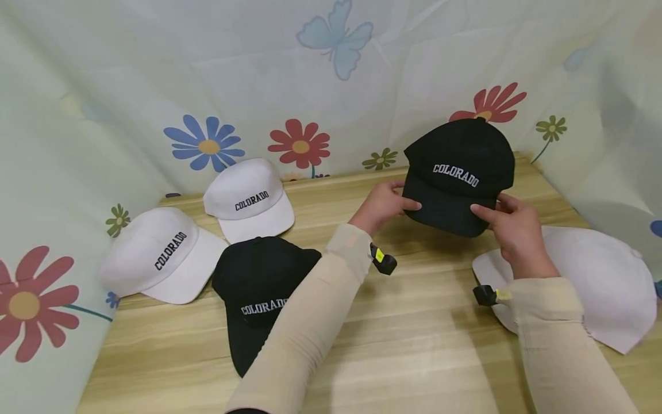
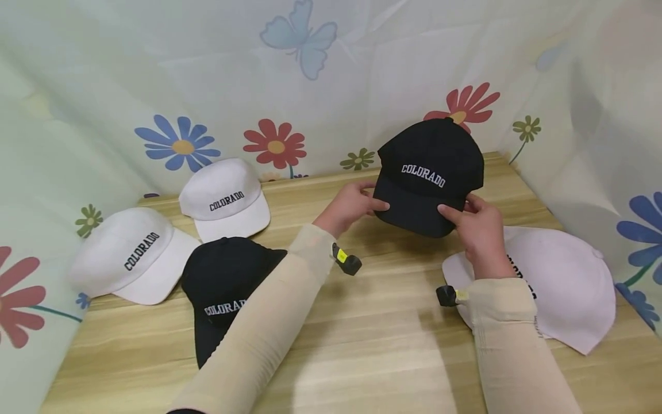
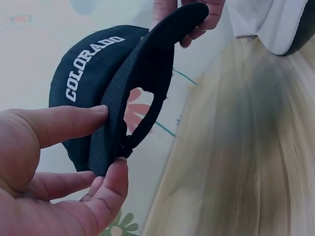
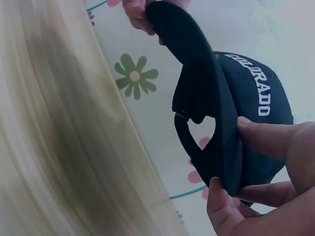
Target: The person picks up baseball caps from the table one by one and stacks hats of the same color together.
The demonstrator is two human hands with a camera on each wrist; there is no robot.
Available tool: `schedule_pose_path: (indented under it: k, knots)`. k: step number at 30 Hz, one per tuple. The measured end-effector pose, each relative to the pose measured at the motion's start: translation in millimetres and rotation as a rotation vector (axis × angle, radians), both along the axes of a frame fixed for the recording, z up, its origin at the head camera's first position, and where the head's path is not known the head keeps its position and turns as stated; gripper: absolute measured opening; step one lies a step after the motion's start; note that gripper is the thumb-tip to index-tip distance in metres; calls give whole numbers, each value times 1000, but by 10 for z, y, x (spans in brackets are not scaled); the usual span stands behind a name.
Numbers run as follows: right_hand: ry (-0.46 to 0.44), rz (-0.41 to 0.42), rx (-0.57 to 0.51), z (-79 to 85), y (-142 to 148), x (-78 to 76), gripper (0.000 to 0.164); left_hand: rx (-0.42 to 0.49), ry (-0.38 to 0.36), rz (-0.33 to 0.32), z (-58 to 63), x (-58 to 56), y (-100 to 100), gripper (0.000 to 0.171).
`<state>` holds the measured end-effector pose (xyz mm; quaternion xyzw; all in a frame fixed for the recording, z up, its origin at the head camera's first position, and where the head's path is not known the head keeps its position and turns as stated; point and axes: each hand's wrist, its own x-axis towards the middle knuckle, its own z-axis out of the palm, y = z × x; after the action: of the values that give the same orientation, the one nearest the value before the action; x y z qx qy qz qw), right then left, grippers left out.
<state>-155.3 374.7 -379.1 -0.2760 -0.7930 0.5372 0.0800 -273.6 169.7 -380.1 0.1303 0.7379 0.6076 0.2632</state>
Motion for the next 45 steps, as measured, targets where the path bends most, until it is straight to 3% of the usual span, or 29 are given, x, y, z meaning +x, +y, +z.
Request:
schedule_pose_path:
  k: [12,28,45]
  knots:
    - [51,105,67,115,-256,152,83,32,45,-3,50,71,-363,65]
    - [112,208,42,218,-550,303,83,-16,75,-58,201,265,-864,86]
    - [126,246,81,301,-906,465,84,-110,156,51,298,632,-1386,80]
